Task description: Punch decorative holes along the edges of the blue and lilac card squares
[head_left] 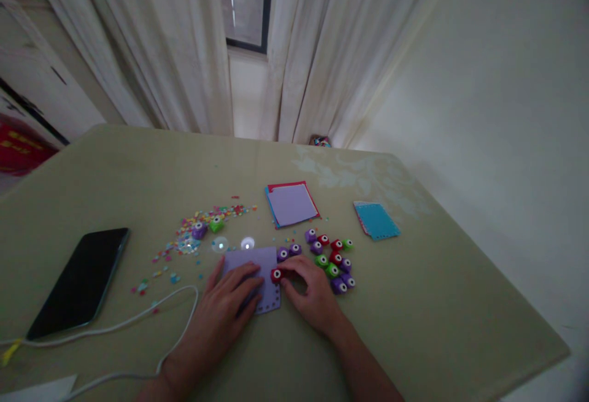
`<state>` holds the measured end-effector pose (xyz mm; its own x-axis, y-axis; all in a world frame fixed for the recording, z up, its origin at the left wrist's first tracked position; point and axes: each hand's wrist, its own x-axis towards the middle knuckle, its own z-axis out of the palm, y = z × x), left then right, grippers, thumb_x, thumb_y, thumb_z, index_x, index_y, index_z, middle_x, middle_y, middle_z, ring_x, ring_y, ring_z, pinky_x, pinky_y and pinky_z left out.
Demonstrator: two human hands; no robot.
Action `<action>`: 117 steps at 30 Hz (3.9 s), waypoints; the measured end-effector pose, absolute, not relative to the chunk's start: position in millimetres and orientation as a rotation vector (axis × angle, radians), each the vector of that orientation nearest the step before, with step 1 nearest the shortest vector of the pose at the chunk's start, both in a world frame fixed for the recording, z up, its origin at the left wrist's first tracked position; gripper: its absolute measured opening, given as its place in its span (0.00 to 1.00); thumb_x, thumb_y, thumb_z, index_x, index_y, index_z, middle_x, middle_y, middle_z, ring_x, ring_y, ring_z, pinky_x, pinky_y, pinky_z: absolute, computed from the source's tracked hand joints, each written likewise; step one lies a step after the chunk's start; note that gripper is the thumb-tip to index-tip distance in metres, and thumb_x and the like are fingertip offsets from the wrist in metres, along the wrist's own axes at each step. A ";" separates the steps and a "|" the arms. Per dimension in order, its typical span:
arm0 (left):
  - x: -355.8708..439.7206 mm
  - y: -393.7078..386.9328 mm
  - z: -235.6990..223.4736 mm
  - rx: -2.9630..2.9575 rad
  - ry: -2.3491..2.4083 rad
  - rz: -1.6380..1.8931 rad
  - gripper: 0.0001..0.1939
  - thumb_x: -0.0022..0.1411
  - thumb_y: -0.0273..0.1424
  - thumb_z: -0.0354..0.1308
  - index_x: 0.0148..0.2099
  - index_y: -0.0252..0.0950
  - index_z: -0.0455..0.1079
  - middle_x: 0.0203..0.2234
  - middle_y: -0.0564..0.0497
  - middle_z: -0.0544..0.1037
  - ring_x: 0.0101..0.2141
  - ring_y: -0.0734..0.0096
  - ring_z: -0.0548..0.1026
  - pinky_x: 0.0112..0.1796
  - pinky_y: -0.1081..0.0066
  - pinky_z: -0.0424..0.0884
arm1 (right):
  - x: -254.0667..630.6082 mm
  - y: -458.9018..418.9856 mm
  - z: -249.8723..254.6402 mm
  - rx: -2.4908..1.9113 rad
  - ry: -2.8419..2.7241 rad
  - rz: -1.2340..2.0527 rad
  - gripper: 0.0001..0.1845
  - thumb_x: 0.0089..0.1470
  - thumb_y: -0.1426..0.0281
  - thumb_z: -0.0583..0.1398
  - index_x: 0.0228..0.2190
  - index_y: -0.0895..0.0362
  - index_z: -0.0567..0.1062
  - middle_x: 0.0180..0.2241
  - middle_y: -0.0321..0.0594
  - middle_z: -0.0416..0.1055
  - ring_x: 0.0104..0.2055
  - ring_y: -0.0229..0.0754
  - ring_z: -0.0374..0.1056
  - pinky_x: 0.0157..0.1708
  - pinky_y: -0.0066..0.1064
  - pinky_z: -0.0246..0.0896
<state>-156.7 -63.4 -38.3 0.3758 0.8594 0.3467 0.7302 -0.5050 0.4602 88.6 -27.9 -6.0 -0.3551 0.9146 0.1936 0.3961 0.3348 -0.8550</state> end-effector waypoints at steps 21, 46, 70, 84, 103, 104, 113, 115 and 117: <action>-160.6 -62.6 -42.3 2.442 1.380 0.747 0.16 0.74 0.35 0.60 0.62 0.49 0.76 0.61 0.51 0.79 0.61 0.61 0.77 0.73 0.47 0.48 | 88.9 -27.3 -3.7 -1.156 -1.880 1.002 0.12 0.59 0.78 0.64 0.43 0.55 0.81 0.42 0.42 0.78 0.43 0.44 0.76 0.44 0.33 0.72; -160.5 -61.8 -45.4 2.465 1.372 0.744 0.16 0.75 0.34 0.59 0.62 0.49 0.75 0.62 0.52 0.78 0.62 0.61 0.76 0.73 0.46 0.48 | 89.7 -26.6 -2.6 -1.179 -1.806 1.065 0.10 0.61 0.70 0.65 0.45 0.56 0.81 0.42 0.43 0.79 0.42 0.44 0.75 0.43 0.33 0.70; -149.8 -58.1 -44.3 2.406 1.325 0.864 0.14 0.72 0.31 0.59 0.57 0.46 0.77 0.58 0.47 0.80 0.59 0.56 0.78 0.67 0.43 0.64 | 86.2 40.3 60.6 -1.972 -2.275 1.474 0.27 0.51 0.47 0.70 0.20 0.56 0.74 0.17 0.30 0.64 0.22 0.34 0.53 0.22 0.30 0.42; -146.4 -58.6 -43.6 2.420 1.337 0.897 0.14 0.71 0.30 0.60 0.56 0.44 0.77 0.58 0.47 0.80 0.58 0.54 0.79 0.67 0.43 0.65 | 78.9 46.1 67.9 -2.052 -2.310 1.495 0.29 0.47 0.46 0.73 0.19 0.56 0.73 0.18 0.31 0.64 0.23 0.35 0.55 0.22 0.30 0.44; -149.4 -57.2 -48.7 2.422 1.297 0.916 0.14 0.73 0.33 0.58 0.56 0.43 0.78 0.57 0.46 0.81 0.56 0.53 0.79 0.67 0.45 0.64 | 49.9 56.0 76.0 -2.040 -2.706 1.510 0.23 0.60 0.57 0.67 0.19 0.56 0.76 0.17 0.31 0.66 0.21 0.36 0.58 0.24 0.31 0.47; -149.6 -57.1 -48.6 2.419 1.297 0.919 0.14 0.73 0.33 0.57 0.56 0.43 0.78 0.57 0.46 0.81 0.56 0.54 0.79 0.67 0.45 0.64 | 48.9 56.9 75.4 -2.035 -2.728 1.503 0.23 0.60 0.58 0.67 0.18 0.56 0.76 0.16 0.31 0.66 0.21 0.36 0.59 0.24 0.31 0.47; -151.6 -55.7 -50.1 2.411 1.289 0.901 0.14 0.72 0.36 0.59 0.56 0.43 0.78 0.58 0.45 0.80 0.57 0.51 0.79 0.66 0.42 0.64 | 46.1 63.4 70.1 -1.946 -2.857 1.439 0.19 0.57 0.61 0.69 0.19 0.57 0.80 0.16 0.34 0.68 0.27 0.40 0.66 0.28 0.30 0.50; -152.1 -55.6 -50.5 2.408 1.291 0.901 0.15 0.72 0.36 0.59 0.57 0.43 0.78 0.58 0.45 0.80 0.57 0.51 0.79 0.66 0.42 0.64 | 46.8 61.9 67.9 -1.935 -2.852 1.419 0.17 0.57 0.62 0.68 0.20 0.57 0.80 0.17 0.34 0.68 0.27 0.40 0.66 0.28 0.30 0.50; -152.5 -55.5 -50.8 2.404 1.292 0.899 0.15 0.72 0.37 0.59 0.57 0.44 0.78 0.58 0.45 0.80 0.57 0.50 0.79 0.67 0.42 0.64 | 47.8 60.7 65.2 -1.930 -2.835 1.416 0.17 0.57 0.62 0.68 0.21 0.57 0.80 0.17 0.33 0.68 0.27 0.39 0.65 0.28 0.29 0.49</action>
<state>-152.5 -55.5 -50.8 0.4103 0.8220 0.3949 0.6561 -0.5668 0.4982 47.8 60.7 65.2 -0.3437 0.5263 -0.7778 0.9379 0.2332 -0.2567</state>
